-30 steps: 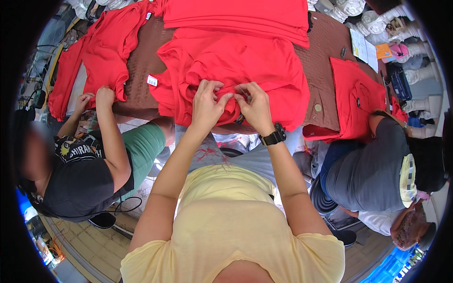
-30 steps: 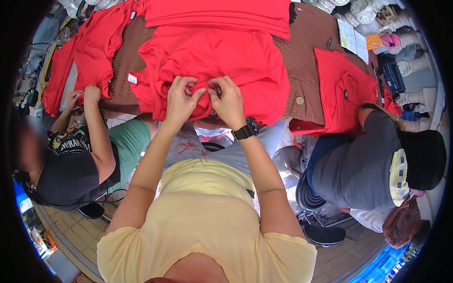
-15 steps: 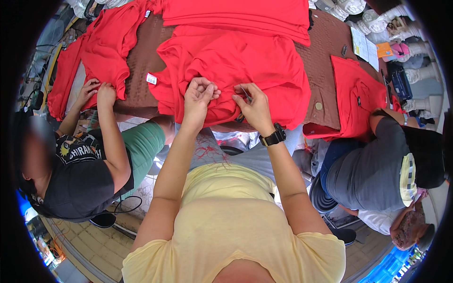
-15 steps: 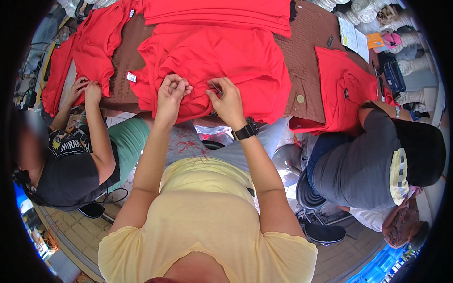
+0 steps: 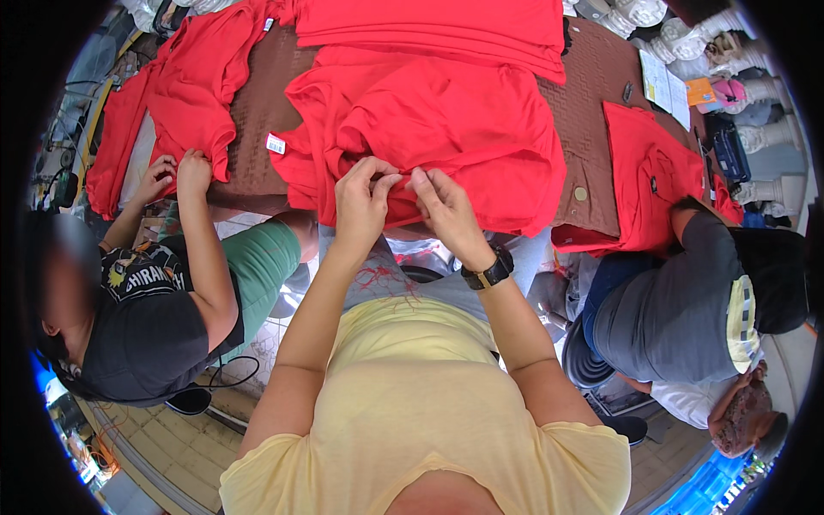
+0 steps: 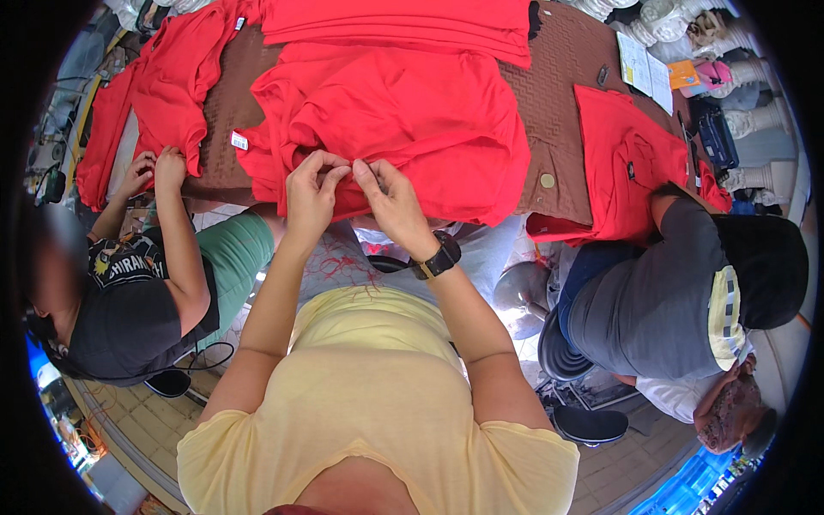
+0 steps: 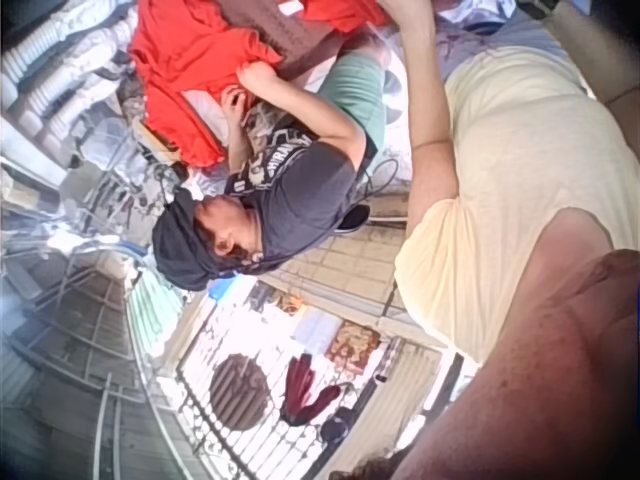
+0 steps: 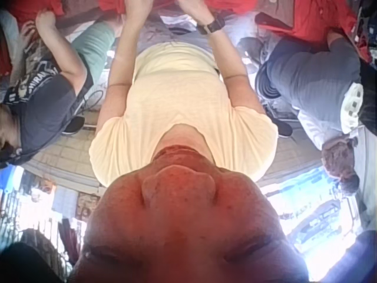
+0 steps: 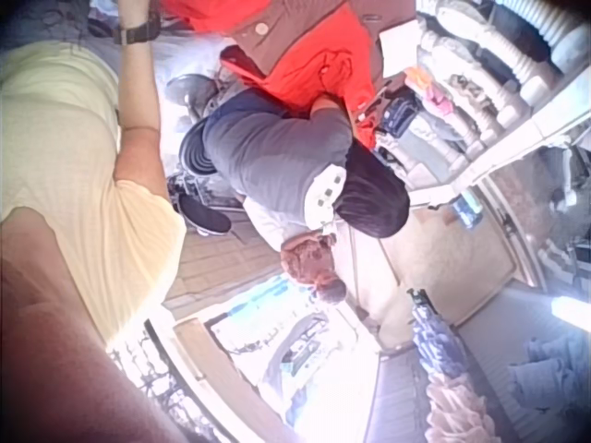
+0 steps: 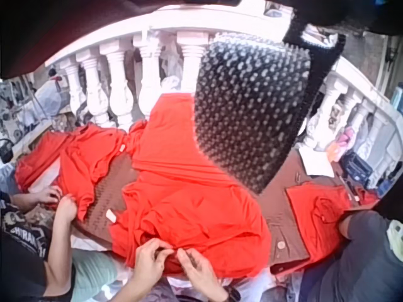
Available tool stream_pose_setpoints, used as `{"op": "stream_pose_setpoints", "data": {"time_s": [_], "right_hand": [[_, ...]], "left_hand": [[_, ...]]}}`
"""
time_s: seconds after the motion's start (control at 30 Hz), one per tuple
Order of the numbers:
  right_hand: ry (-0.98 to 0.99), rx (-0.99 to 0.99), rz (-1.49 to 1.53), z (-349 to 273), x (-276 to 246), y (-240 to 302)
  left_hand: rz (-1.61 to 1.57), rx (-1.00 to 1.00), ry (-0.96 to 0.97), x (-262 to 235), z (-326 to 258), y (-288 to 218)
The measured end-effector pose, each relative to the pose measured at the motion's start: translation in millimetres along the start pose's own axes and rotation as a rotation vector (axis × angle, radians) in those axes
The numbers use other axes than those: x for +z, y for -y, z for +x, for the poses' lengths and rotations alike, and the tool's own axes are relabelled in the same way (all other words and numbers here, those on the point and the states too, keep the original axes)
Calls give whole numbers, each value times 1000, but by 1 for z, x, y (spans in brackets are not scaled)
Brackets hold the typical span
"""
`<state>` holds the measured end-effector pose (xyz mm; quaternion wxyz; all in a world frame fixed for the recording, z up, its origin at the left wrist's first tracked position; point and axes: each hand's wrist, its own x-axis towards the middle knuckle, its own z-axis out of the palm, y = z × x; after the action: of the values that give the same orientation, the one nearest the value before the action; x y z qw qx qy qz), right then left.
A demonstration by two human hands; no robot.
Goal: The person trims loose threads from red shirts using small snips and stacks the shirts on a table.
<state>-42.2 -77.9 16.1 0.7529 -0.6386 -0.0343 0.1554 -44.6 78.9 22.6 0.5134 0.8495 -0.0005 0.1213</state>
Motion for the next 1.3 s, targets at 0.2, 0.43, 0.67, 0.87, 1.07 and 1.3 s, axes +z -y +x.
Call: {"op": "stream_pose_setpoints", "data": {"time_s": [0.2, 0.43, 0.67, 0.87, 1.07, 1.3], "right_hand": [[110, 319, 152, -1, -2, -7], [111, 382, 149, 9, 0, -5], [84, 376, 201, 15, 1, -13], [25, 187, 198, 4, -15, -6], [-385, -210, -498, 27, -23, -9], [-329, -132, -250, 17, -28, -37]], "left_hand": [[-89, -73, 56, -4, -1, 3], [-271, -139, 132, -4, -5, 14], [-277, -96, 141, -5, -7, 13], [326, 241, 574, -52, -19, -20], [114, 232, 25, 22, 38, -31], [-305, -134, 111, 28, 91, 29]]}}
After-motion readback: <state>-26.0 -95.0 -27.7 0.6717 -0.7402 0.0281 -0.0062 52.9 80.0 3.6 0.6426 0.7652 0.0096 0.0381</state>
